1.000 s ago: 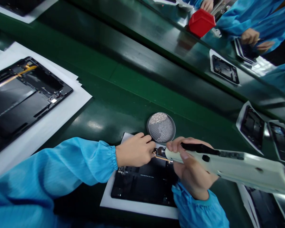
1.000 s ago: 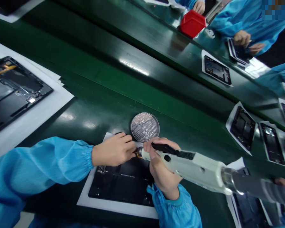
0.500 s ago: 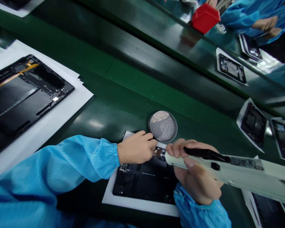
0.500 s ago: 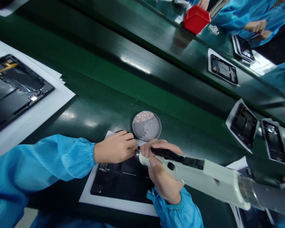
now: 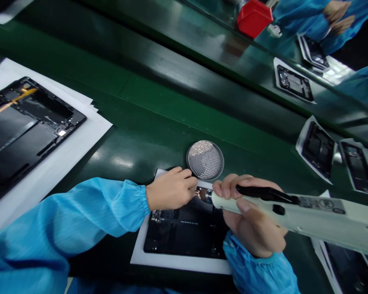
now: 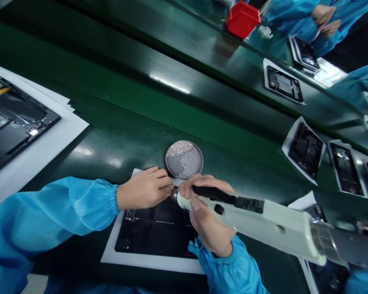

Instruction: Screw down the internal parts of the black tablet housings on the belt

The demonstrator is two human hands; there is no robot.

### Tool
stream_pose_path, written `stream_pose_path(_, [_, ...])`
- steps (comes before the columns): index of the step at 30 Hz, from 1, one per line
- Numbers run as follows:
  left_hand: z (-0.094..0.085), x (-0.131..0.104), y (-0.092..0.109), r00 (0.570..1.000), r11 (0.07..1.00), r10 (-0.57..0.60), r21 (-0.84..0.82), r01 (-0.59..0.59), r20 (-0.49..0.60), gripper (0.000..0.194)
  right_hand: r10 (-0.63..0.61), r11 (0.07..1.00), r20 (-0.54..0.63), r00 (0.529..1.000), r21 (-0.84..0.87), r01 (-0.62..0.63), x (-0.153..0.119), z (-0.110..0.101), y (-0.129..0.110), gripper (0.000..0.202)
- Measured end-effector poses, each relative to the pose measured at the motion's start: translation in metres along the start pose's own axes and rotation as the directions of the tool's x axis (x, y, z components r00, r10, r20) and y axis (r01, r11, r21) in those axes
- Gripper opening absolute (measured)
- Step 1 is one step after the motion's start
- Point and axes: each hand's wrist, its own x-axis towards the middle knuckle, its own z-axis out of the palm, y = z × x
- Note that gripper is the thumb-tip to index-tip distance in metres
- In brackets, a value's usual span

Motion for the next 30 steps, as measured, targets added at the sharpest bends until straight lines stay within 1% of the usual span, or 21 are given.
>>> stream_pose_path(4, [-0.0004,0.0003,0.0001,1.0,1.0,-0.003,0.003,0.003,-0.005,0.033,0.015,1.0,-0.016,1.0,0.01,-0.014,-0.0013,-0.0012,0.004,0.023])
stream_pose_path(12, [-0.0008,-0.0001,0.0005,1.0,1.0,-0.008,0.0,0.008,0.021,0.034,0.019,1.0,0.02,1.0,0.014,-0.019,0.0004,-0.0023,0.0054,0.025])
stream_pose_path(19, [0.0009,-0.0007,-0.0001,1.0,1.0,0.002,-0.014,-0.002,-0.009,0.032,0.019,1.0,0.005,1.0,0.003,-0.019,-0.0002,-0.0035,0.0077,0.024])
stream_pose_path(23, [0.0011,-0.0006,-0.0003,1.0,1.0,-0.003,-0.012,0.003,0.009,0.032,0.001,1.0,0.032,1.0,0.013,-0.001,-0.0005,-0.0045,0.0086,0.026])
stream_pose_path(30, [0.0028,-0.0014,-0.0013,1.0,1.0,0.011,-0.01,-0.011,-0.001,0.031,0.03,1.0,0.045,0.999,0.002,-0.03,0.0002,-0.0029,0.0053,0.024])
